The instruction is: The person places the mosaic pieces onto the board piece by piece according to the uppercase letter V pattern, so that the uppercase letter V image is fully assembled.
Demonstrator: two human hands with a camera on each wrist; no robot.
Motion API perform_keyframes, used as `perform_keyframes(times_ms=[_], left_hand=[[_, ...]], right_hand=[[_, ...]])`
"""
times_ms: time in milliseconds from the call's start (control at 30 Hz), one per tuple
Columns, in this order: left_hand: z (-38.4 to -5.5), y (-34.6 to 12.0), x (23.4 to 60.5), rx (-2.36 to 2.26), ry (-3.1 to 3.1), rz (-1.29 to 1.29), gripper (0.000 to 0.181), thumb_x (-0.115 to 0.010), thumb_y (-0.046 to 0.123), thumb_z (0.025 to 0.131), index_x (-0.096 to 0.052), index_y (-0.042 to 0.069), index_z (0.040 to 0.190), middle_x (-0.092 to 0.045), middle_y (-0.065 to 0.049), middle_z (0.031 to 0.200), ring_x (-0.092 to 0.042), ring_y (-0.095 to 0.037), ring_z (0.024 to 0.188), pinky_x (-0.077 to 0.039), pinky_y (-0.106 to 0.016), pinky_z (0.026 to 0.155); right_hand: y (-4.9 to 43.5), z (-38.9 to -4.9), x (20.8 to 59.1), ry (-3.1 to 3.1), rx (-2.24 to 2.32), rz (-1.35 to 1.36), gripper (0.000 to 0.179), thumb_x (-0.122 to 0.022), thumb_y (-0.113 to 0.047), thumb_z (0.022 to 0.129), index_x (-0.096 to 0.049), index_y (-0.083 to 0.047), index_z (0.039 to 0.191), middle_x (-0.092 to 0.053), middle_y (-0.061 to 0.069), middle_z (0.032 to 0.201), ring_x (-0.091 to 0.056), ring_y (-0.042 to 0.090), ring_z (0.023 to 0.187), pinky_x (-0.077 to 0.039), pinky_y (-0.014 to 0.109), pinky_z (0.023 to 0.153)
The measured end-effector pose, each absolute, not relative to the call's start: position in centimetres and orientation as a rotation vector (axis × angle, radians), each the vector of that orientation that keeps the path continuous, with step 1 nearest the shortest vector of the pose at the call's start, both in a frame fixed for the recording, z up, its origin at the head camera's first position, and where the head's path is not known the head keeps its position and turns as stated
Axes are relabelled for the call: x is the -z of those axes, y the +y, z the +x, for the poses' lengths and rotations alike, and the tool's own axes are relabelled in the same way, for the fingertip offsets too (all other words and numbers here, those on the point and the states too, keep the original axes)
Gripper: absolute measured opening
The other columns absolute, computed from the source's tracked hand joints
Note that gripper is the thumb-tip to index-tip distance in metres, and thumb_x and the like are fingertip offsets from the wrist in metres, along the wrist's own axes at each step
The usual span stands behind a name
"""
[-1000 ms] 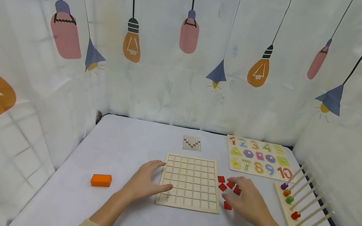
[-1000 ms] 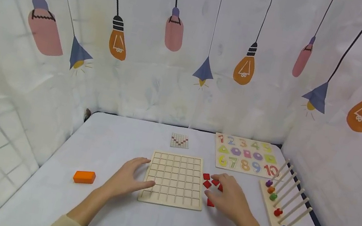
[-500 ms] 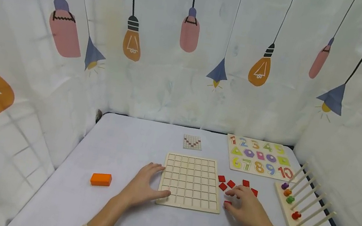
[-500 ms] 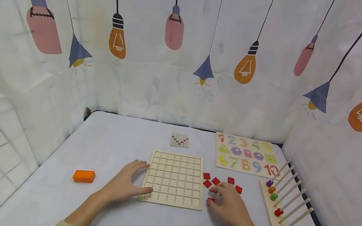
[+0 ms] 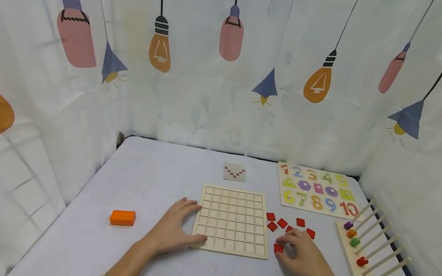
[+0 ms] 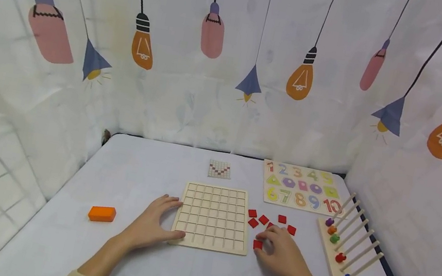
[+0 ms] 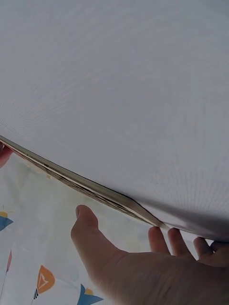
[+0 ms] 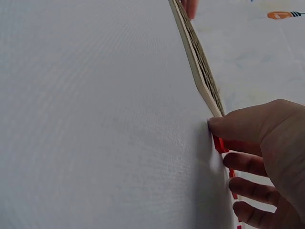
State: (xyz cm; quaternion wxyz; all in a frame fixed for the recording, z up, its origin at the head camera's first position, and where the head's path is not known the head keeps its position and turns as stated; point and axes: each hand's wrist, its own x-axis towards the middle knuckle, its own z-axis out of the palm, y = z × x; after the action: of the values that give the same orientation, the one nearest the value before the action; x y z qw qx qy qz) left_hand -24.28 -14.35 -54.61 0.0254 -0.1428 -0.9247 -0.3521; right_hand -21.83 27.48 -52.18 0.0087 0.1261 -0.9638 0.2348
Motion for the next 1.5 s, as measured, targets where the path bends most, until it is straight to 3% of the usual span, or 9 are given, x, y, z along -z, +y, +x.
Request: perform_keyframes(times_ms=[300,733,1167,1500], left_hand=[[-24.2,-14.1,54.8,1.073,-2.866,-0.443,0.1,-0.091,0.074,0.076,-0.065,0.019,0.155,-0.055,-0.004,0.168,-0.031,-0.039,0.17,-0.032,-0.069,0.134],[-24.1,-14.4,55.1,0.885,-2.92,-0.525,0.122,-0.09,0.084,0.065,-0.056,0.021,0.164,-0.05,0.001,0.173,-0.029,-0.039,0.171,-0.028,-0.067,0.137],[-24.2,-14.5,55.2,0.899,-2.92,-0.535,0.122,-0.091,0.083,0.065,-0.055,0.021,0.165,-0.049,0.003,0.174,-0.029,-0.038,0.171,-0.027,-0.065,0.138],[-24.3,-14.6,55.3,0.919,-2.911,-0.537,0.124,-0.091,0.085,0.064,-0.055,0.021,0.165,-0.049,0.003,0.174,-0.029,-0.038,0.171,-0.026,-0.065,0.138]], right_hand=[[27.7,-21.6,52.2,-3.003,-0.718,0.383,0.021,-0.093,-0.03,0.091,-0.082,-0.039,0.107,-0.071,-0.013,0.116,-0.06,0.011,0.113,-0.061,0.048,0.105],[27.5,-21.9,52.1,-3.012,-0.719,0.356,0.023,-0.093,-0.034,0.092,-0.082,-0.036,0.112,-0.073,-0.014,0.113,-0.061,0.011,0.109,-0.061,0.048,0.104],[26.0,-22.7,51.7,-2.983,-0.879,0.406,0.022,-0.092,-0.034,0.093,-0.081,-0.035,0.112,-0.067,-0.018,0.1,-0.06,0.008,0.1,-0.059,0.028,0.088],[24.3,-23.4,51.8,-2.941,-0.921,0.499,0.023,-0.092,-0.034,0.093,-0.081,-0.036,0.114,-0.069,-0.021,0.103,-0.061,0.009,0.101,-0.058,0.028,0.088]])
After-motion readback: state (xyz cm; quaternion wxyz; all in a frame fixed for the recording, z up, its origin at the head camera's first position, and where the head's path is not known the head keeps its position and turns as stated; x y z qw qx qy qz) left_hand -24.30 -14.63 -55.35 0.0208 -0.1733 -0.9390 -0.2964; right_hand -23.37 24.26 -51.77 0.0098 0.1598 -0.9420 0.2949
